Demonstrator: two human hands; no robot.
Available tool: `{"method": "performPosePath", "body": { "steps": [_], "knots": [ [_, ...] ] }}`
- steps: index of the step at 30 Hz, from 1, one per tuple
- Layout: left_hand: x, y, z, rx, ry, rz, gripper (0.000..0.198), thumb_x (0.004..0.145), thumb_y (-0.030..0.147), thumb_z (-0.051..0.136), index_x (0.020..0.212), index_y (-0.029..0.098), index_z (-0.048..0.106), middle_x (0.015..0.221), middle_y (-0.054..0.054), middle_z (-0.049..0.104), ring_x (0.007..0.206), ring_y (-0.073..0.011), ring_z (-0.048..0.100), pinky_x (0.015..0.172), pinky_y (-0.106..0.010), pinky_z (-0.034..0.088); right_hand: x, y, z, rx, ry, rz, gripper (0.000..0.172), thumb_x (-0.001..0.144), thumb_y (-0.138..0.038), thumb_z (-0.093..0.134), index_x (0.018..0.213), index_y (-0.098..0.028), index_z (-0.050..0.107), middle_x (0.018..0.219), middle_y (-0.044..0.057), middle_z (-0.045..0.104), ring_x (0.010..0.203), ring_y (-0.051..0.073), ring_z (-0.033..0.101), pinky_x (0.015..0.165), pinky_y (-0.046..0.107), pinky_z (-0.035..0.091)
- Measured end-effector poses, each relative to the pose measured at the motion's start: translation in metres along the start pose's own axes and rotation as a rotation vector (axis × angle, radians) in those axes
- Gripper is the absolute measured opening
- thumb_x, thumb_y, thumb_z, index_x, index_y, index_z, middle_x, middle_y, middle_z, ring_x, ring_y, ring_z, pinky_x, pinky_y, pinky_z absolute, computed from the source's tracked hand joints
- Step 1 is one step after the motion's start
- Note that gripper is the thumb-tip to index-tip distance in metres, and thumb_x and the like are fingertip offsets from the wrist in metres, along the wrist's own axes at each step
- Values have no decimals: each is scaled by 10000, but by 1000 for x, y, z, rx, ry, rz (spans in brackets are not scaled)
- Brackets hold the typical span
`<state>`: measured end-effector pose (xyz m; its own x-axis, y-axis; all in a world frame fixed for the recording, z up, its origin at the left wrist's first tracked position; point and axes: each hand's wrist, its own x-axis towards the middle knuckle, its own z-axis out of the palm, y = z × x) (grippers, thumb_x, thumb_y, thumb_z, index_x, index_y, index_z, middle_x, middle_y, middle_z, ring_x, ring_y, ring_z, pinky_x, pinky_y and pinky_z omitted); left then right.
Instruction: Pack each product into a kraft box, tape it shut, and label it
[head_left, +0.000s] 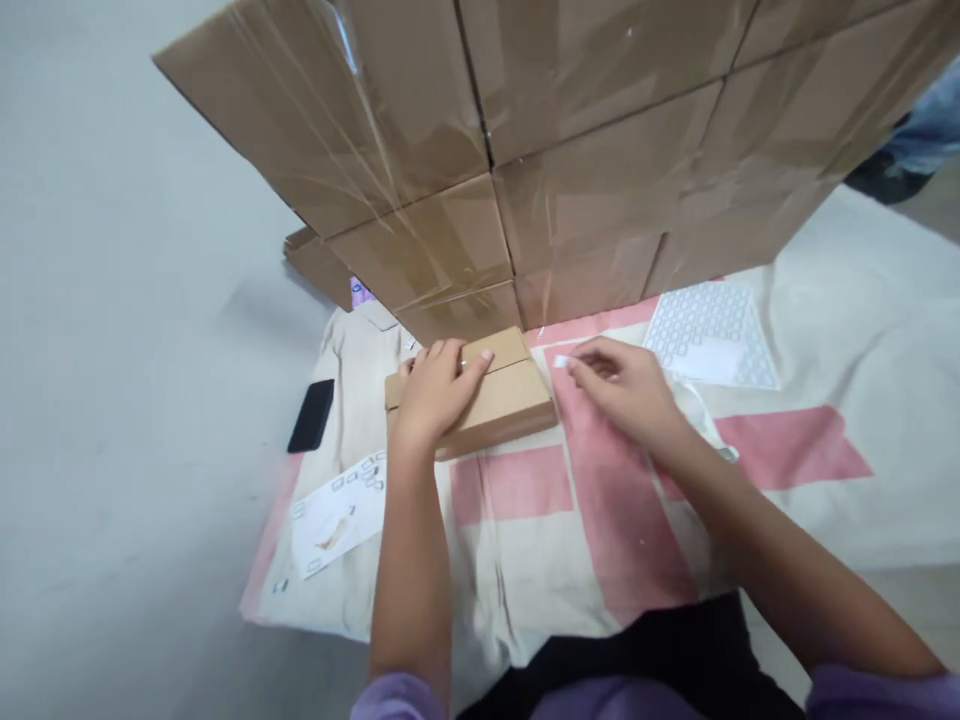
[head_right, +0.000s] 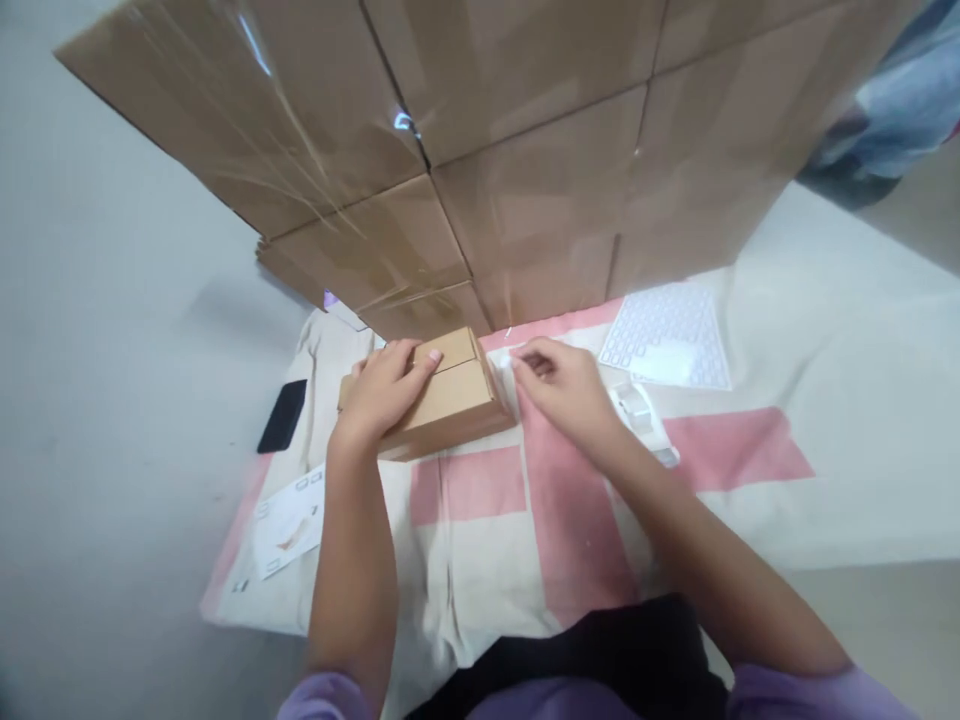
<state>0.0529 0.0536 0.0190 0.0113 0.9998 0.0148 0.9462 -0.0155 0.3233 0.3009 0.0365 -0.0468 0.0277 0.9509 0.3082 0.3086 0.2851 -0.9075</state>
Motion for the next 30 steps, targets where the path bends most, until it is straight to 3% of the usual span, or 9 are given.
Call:
{"method": "performPosePath", "body": {
  "steps": [4,8,15,20,30],
  "knots": [
    [-2,-13,-2,23,-47,121,397,1010,586,445,1167,291,659,1252,-55,719,1237,-317,600,1143,-527,316,-7,36,45,-120,-97,-44,138,923,-213,590,959,-193,721,964,73,774,802,202,703,746,330,524],
    [0,-12,-6,49,-74,153,401,1012,581,433,1188,298,656,1258,-48,720,1244,-313,602,1132,-518,320,-21,61,49,-95,-245,-59,150,916,-175,571,981,-192,706,915,46,748,738,168,669,694,295,500],
    [5,-12,-4,78,-84,137,433,1003,605,400,1188,305,651,1288,-55,706,1262,-316,590,1164,-526,302,-21,49,46,-43,-140,-151,131,938,-194,563,950,-191,693,928,49,731,687,136,619,668,278,479],
    [2,-9,-7,84,-97,124,421,993,603,405,1151,303,654,1253,-52,705,1214,-323,602,1122,-523,365,-21,52,47,-14,-153,-217,148,942,-203,558,966,-193,704,946,51,724,684,131,604,666,280,470],
    [4,-9,-5,101,-89,128,390,997,582,400,1119,297,635,1244,-50,698,1232,-322,595,1167,-538,330,-23,47,45,-23,-131,-225,147,928,-163,549,930,-201,692,931,47,720,738,144,615,683,281,461]
  ]
}}
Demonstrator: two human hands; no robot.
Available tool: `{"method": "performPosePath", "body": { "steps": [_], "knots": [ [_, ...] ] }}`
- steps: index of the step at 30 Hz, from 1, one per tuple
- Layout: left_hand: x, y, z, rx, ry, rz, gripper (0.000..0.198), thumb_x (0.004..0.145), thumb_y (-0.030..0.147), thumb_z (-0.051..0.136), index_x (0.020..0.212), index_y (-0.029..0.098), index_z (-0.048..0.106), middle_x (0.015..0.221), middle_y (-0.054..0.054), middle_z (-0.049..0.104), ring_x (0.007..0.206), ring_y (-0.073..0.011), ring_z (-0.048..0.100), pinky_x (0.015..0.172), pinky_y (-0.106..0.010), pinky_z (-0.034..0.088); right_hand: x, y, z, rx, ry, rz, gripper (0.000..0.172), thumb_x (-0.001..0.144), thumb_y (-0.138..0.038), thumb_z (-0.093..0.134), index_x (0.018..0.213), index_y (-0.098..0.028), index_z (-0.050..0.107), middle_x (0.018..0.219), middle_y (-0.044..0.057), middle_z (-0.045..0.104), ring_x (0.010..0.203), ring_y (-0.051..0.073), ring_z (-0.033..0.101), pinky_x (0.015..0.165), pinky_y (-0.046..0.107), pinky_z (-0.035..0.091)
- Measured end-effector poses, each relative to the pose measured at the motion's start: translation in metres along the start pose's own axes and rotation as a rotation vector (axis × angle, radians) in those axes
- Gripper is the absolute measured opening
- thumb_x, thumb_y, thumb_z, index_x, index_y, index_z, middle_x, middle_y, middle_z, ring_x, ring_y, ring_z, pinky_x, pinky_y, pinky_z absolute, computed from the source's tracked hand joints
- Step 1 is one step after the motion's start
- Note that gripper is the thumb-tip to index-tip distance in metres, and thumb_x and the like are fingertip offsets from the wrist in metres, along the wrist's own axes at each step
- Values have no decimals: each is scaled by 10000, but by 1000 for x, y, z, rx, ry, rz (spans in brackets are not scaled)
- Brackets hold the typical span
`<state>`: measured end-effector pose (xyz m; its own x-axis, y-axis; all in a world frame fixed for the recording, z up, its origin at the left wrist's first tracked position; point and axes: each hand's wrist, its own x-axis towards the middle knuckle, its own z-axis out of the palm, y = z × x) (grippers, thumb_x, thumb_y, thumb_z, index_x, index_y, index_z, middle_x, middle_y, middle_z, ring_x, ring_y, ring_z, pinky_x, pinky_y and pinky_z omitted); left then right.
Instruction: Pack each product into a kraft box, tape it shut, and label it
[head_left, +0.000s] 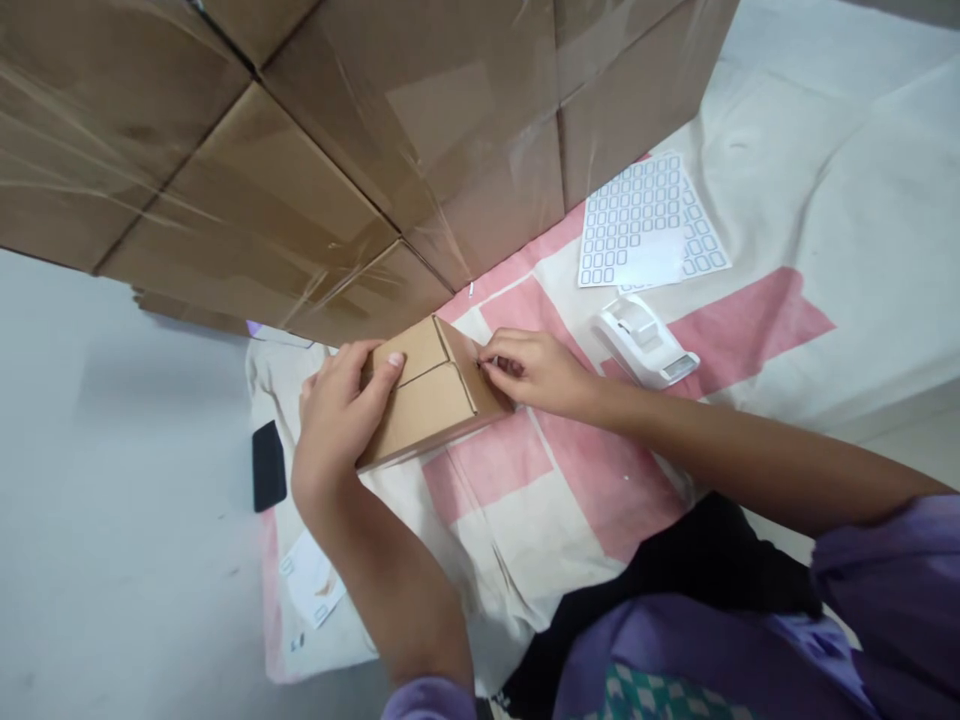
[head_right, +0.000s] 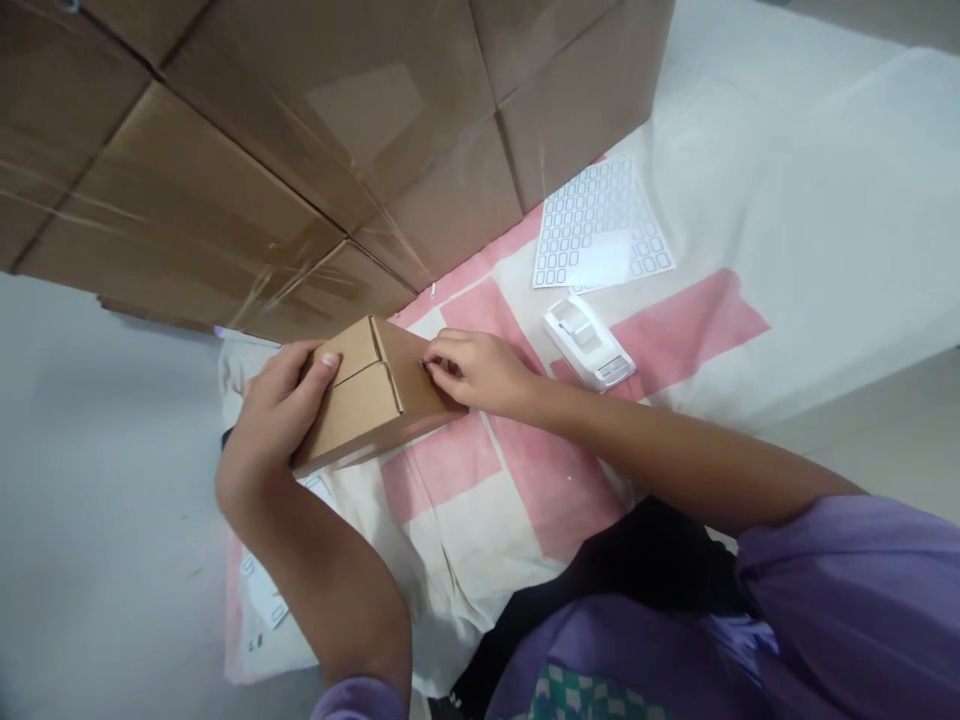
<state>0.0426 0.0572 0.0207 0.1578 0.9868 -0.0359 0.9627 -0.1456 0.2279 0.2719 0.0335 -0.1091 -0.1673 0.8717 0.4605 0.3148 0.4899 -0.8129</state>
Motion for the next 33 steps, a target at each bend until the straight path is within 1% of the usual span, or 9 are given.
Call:
{"method": "performPosePath", "body": {
  "steps": [6,10,13,17,20,24,26,29,33],
  "knots": [
    [-1,0,0,-10,5,0,383,1000,578,405,1133,307,640,1227,-45,698,1213,-323,596,1147,-549,348,0,-2,0,17,-4,30,165,935,-176,538,952,-196,702,935,50,719,781,154,626,700,286,461],
    [-1,0,0,-14,0,0,396,1001,575,401,1146,299,646,1253,-56,690,1221,-324,591,1150,-549,347,1,-1,0,11,5,11,185,949,-172,512,950,-178,696,944,66,726,782,162,640,717,299,469],
    [-1,0,0,-21,-1,-6,409,997,587,403,1154,300,650,1252,-59,686,1216,-326,590,1138,-545,362,1,0,0,6,-18,4,215,975,-169,482,971,-176,696,973,81,737,835,180,671,763,318,495],
    [-1,-1,1,-18,4,-6,403,996,594,404,1138,308,650,1251,-54,687,1232,-331,587,1150,-564,336,2,1,-1,9,-42,-4,252,985,-149,446,1012,-174,696,1026,95,744,908,199,690,827,345,519],
    [-1,-1,1,-16,6,-3,404,1000,598,399,1146,313,646,1253,-47,690,1227,-325,593,1156,-568,322,1,3,-1,1,-49,-1,265,966,-129,444,1030,-177,697,1044,95,744,928,204,689,843,355,527],
    [0,-2,1,-18,4,-9,406,1000,596,399,1147,314,650,1256,-47,688,1229,-326,592,1145,-558,337,2,6,0,25,-59,27,383,883,-33,413,1068,-184,712,1119,85,752,1004,200,701,892,359,536],
    [0,-2,1,-16,7,-7,403,1004,593,396,1144,314,650,1258,-45,689,1236,-325,590,1156,-562,322,3,6,-1,34,-50,38,417,892,-32,408,1132,-190,709,1186,83,753,1063,201,703,935,367,531],
    [-1,-2,2,-24,11,-2,401,1006,595,401,1148,312,648,1249,-45,693,1230,-322,592,1144,-557,336,4,4,-3,36,-36,79,356,968,-115,433,1204,-191,688,1216,86,756,1072,212,707,934,373,525],
    [-2,0,1,-24,14,-11,396,1007,583,404,1147,309,652,1232,-51,696,1232,-323,591,1138,-559,341,4,-2,-3,44,-53,152,290,1000,-173,452,1177,-192,680,1168,82,767,975,203,712,856,349,513]
  ]
}}
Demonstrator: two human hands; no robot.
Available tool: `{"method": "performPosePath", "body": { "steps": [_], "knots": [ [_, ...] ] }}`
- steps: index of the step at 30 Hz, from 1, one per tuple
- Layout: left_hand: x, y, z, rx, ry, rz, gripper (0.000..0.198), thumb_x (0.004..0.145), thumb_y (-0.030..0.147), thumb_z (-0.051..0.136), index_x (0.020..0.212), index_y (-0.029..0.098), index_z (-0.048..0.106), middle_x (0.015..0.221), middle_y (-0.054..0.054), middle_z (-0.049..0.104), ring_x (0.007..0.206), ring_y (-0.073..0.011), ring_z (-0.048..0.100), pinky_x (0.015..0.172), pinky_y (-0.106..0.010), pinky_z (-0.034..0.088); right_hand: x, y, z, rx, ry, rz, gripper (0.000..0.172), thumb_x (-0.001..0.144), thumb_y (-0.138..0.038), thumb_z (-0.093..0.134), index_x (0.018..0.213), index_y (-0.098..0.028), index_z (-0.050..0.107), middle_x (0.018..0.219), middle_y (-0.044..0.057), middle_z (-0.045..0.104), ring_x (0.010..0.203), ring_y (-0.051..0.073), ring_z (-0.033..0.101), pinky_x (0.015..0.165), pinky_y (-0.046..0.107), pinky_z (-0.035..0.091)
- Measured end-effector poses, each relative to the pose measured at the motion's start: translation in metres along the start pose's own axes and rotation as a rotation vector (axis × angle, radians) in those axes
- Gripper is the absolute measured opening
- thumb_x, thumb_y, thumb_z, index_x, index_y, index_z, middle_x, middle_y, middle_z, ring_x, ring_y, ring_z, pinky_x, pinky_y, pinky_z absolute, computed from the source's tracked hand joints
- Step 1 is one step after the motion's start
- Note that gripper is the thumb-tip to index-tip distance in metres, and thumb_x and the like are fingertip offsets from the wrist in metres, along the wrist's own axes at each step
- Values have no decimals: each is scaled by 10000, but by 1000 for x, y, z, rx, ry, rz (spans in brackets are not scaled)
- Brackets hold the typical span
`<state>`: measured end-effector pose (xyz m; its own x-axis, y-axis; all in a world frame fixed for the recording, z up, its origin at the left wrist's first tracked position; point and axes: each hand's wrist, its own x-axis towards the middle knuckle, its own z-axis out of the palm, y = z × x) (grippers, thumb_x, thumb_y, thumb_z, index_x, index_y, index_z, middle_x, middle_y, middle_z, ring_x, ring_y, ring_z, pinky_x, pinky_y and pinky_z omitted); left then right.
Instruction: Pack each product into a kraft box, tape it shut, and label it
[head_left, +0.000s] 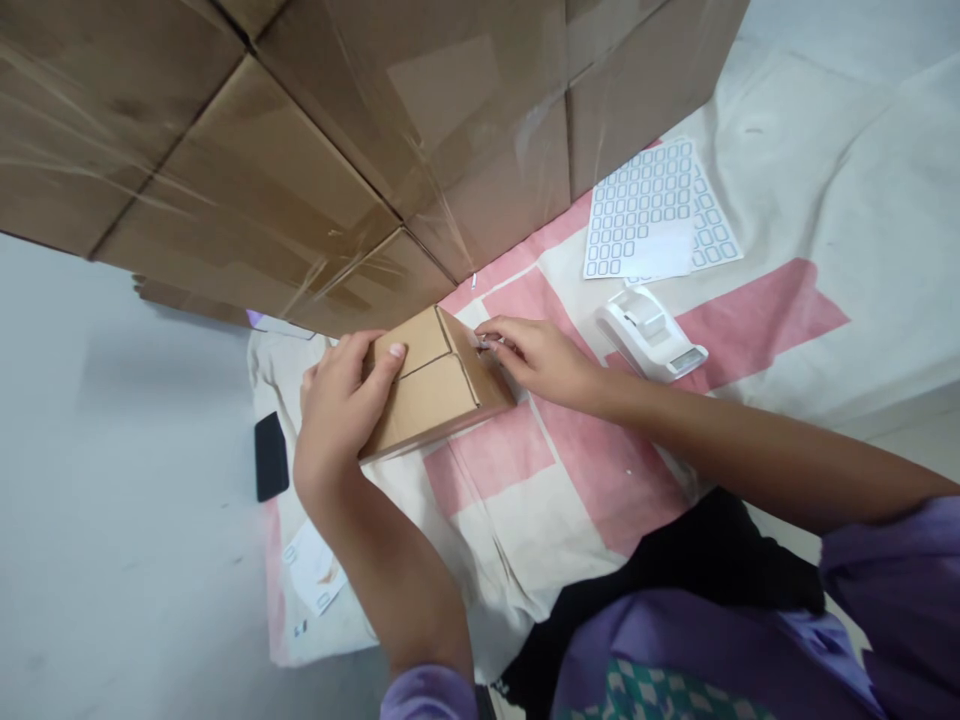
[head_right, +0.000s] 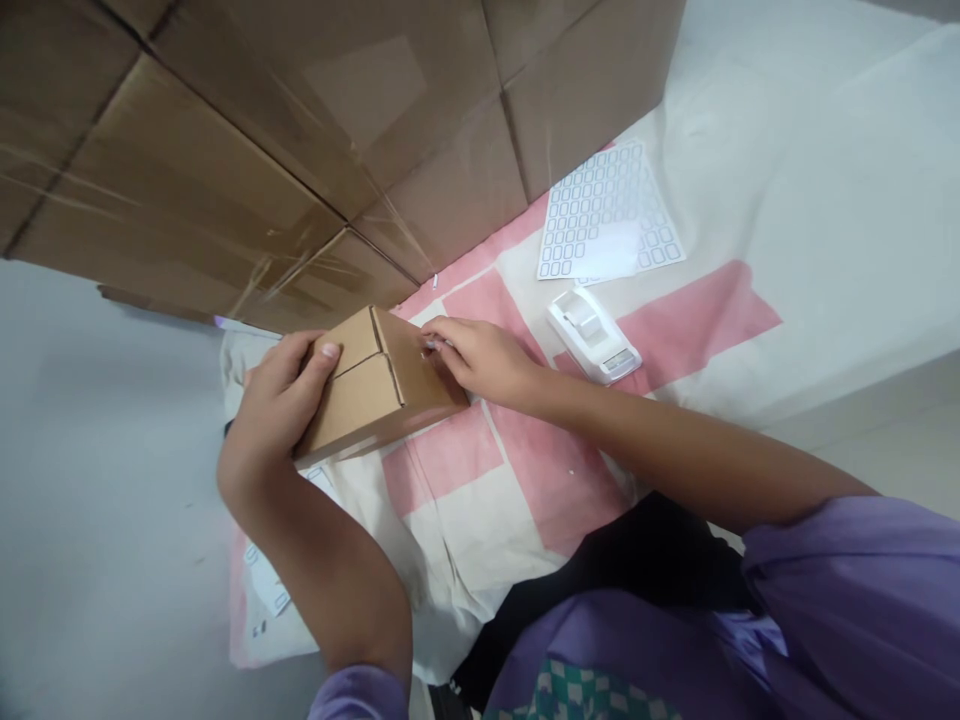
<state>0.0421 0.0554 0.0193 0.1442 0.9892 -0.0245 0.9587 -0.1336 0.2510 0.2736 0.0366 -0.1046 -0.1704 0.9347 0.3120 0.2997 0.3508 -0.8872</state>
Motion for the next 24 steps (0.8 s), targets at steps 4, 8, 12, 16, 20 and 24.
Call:
{"method": "performPosePath", "body": {
  "steps": [4,8,12,16,20,24],
  "knots": [
    [0,1,0,7,-2,3,392,1006,576,405,1142,302,649,1234,-47,691,1216,-319,597,1150,-558,338,0,0,2,17,19,25,246,997,-195,485,1152,-197,676,1110,70,772,871,179,698,794,321,500],
    [1,0,0,7,9,14,403,998,579,413,1141,290,656,1231,-59,691,1196,-317,597,1138,-536,369,0,1,4,36,47,7,209,975,-197,528,1119,-196,679,1048,56,768,814,163,679,763,305,492],
    [1,0,0,-1,4,17,413,998,588,413,1150,291,656,1234,-58,692,1208,-313,594,1142,-527,374,0,2,4,3,57,-54,191,980,-215,530,1055,-177,702,1058,75,764,806,160,667,757,308,488],
    [1,0,0,0,4,13,404,1002,589,408,1130,294,652,1226,-54,693,1213,-318,595,1155,-552,348,1,3,4,-34,44,-112,226,987,-212,504,1037,-167,720,1052,90,765,854,175,680,765,314,490],
    [0,1,0,-7,9,11,393,1000,590,415,1124,298,647,1224,-53,694,1214,-318,598,1135,-544,373,0,5,5,-57,37,-130,246,998,-220,483,1037,-170,721,1038,91,760,866,181,676,765,318,489],
    [0,1,0,-5,6,12,398,1001,591,412,1122,295,649,1216,-58,696,1211,-319,598,1126,-533,386,2,6,2,-51,39,-127,244,993,-215,480,1029,-178,718,1029,84,749,837,176,658,752,318,476]
  ]
}}
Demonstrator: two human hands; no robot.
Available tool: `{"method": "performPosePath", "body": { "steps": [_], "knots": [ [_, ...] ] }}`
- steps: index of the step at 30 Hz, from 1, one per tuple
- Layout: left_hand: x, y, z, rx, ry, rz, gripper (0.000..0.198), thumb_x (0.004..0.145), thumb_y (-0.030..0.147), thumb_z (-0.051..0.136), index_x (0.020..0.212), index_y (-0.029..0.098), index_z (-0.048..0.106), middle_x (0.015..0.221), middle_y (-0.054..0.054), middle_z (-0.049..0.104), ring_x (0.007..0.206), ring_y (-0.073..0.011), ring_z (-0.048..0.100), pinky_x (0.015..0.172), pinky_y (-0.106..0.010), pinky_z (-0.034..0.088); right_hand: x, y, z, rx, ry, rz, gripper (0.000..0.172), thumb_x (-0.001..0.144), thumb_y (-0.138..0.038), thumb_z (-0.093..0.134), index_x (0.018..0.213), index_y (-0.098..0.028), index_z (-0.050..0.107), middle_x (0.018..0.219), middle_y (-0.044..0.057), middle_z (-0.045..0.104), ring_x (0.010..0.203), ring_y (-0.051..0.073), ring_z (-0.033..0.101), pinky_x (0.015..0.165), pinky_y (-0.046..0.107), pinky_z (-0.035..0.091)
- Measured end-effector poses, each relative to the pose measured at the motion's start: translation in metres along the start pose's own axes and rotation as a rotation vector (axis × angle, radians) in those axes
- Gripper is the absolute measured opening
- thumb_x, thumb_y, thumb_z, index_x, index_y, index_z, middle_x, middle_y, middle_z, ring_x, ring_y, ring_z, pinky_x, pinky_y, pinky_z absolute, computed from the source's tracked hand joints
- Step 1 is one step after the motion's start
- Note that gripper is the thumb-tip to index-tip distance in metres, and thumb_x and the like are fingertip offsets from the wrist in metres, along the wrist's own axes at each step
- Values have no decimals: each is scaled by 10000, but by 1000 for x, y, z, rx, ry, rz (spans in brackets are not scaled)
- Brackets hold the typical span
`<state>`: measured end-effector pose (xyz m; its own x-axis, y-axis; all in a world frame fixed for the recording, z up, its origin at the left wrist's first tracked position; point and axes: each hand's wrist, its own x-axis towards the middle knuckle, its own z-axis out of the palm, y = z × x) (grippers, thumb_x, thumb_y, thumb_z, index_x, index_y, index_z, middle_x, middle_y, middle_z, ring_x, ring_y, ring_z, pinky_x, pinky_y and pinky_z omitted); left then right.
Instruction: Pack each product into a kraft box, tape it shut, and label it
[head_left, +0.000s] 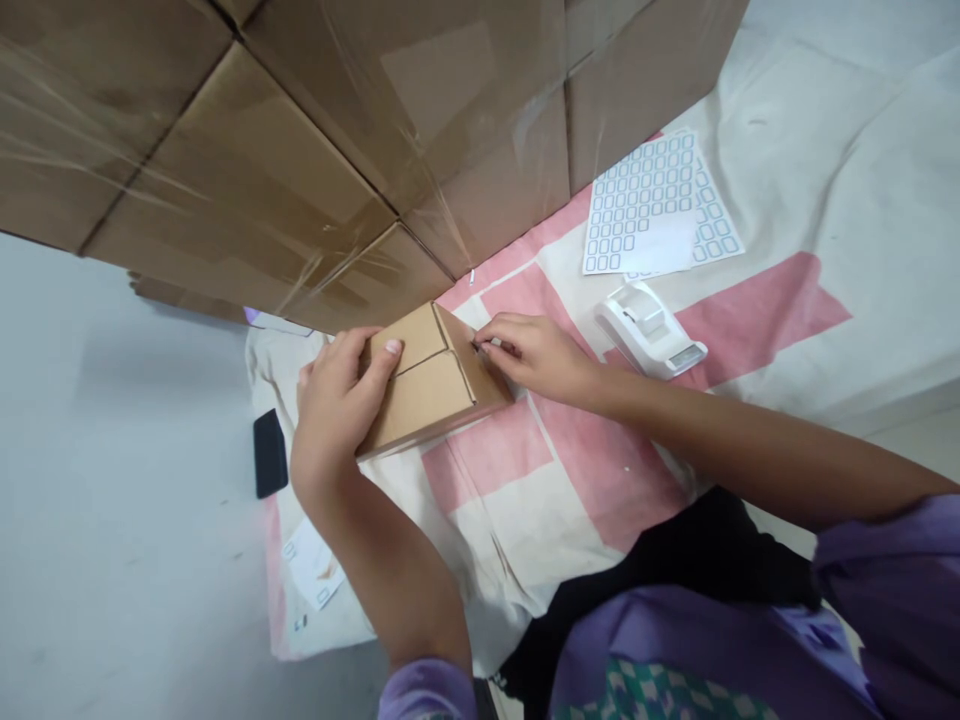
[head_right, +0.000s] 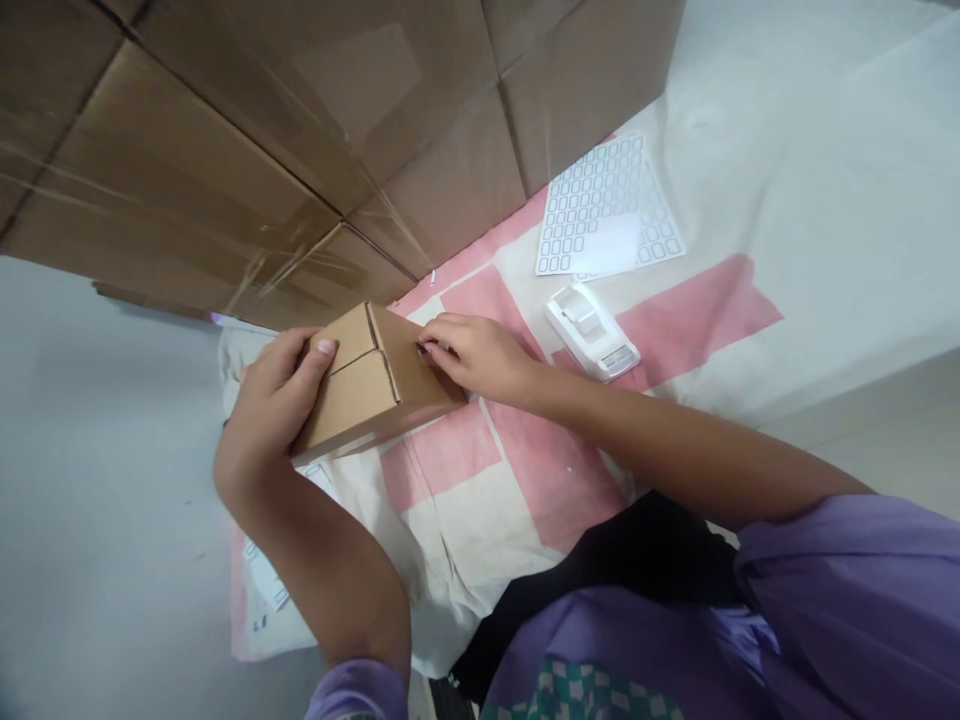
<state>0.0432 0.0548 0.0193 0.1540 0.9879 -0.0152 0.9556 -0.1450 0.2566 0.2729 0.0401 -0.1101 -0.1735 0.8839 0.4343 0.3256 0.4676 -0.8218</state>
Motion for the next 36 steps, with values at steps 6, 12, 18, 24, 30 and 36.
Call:
{"method": "performPosePath", "body": {
  "steps": [6,12,18,24,30,36],
  "knots": [
    [0,-1,0,3,1,4,404,1001,597,411,1126,295,647,1221,-62,696,1219,-324,597,1122,-523,394,4,-1,-5,4,59,35,212,972,-206,496,991,-185,707,986,68,739,779,168,618,742,322,463],
    [-1,1,-1,5,3,-8,405,1000,592,407,1136,297,649,1220,-60,694,1224,-324,595,1137,-529,376,0,-4,-1,23,11,1,199,974,-232,537,1064,-184,708,1053,76,744,771,157,633,741,311,475],
    [-1,1,0,1,5,-1,405,1003,593,404,1135,297,647,1225,-54,692,1227,-323,593,1149,-546,348,0,-3,-1,39,14,-10,175,974,-236,552,1025,-185,712,1032,71,736,763,150,625,733,304,477],
    [-1,-1,1,19,4,-5,424,1004,607,385,1155,306,642,1254,-61,690,1242,-334,585,1153,-567,333,1,-1,-2,35,32,-21,172,966,-233,556,982,-186,721,994,70,722,770,154,616,721,305,469],
    [-1,1,0,15,5,-1,425,1004,611,385,1147,304,641,1239,-61,691,1208,-329,593,1139,-554,364,3,1,-1,96,53,55,144,954,-256,603,972,-186,728,949,48,709,718,140,619,702,302,475],
    [0,0,0,10,4,-5,420,995,613,399,1134,299,641,1220,-71,691,1208,-327,594,1127,-525,400,3,1,-2,70,42,52,170,977,-267,575,984,-190,726,967,56,710,767,161,627,719,314,470]
  ]
}}
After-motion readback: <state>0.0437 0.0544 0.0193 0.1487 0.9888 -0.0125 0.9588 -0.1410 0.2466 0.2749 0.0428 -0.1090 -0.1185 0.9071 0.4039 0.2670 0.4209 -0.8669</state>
